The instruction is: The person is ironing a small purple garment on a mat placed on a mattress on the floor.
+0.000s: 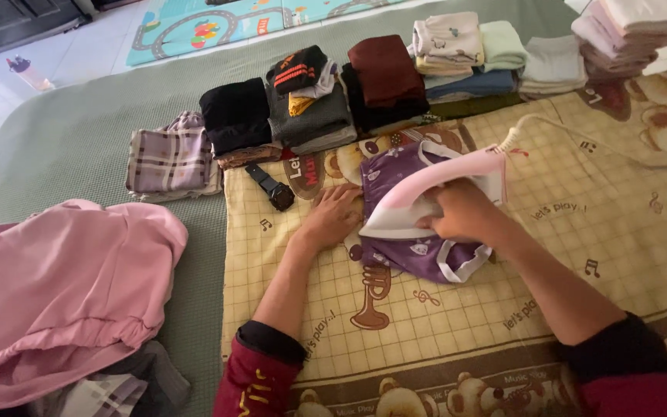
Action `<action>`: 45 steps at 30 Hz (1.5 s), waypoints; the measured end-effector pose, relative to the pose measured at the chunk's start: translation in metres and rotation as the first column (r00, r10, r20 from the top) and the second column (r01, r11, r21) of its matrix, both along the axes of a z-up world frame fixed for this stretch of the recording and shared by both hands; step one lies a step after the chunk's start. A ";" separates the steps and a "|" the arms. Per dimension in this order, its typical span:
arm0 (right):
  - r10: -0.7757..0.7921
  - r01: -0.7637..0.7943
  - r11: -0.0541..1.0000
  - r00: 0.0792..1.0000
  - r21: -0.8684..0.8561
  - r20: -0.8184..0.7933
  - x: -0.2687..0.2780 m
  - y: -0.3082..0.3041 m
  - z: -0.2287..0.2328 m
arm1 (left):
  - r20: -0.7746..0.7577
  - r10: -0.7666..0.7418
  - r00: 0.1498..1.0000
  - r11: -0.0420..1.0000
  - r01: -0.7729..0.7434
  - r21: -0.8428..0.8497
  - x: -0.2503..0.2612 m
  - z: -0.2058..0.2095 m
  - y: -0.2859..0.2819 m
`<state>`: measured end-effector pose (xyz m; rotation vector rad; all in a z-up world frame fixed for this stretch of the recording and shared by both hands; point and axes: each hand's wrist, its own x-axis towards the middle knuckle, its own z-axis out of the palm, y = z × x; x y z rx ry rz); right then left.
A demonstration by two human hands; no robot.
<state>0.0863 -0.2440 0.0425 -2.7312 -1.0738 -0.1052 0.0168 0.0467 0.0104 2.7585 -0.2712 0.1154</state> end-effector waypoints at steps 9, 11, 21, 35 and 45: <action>-0.272 0.268 0.958 0.962 -0.105 -0.021 0.056 -0.056 -0.002 | -0.007 0.000 1.000 0.999 0.000 -0.038 -0.006 0.009 -0.001; -0.307 0.307 0.944 0.951 -0.117 0.019 0.064 -0.061 -0.004 | -0.005 0.013 1.000 0.999 -0.013 -0.035 -0.004 0.004 0.000; 0.026 -0.026 1.000 0.998 0.012 -0.048 0.012 -0.004 -0.016 | -0.105 0.027 0.994 0.999 -0.025 0.025 -0.002 0.008 -0.004; -0.182 0.187 0.982 0.977 -0.038 0.114 0.064 -0.048 -0.041 | -0.093 0.033 0.995 0.999 -0.032 0.010 -0.004 0.012 -0.002; -0.047 0.047 0.997 0.999 -0.055 -0.004 0.035 -0.021 -0.013 | -0.094 0.007 0.996 1.000 -0.007 0.008 -0.002 0.007 -0.002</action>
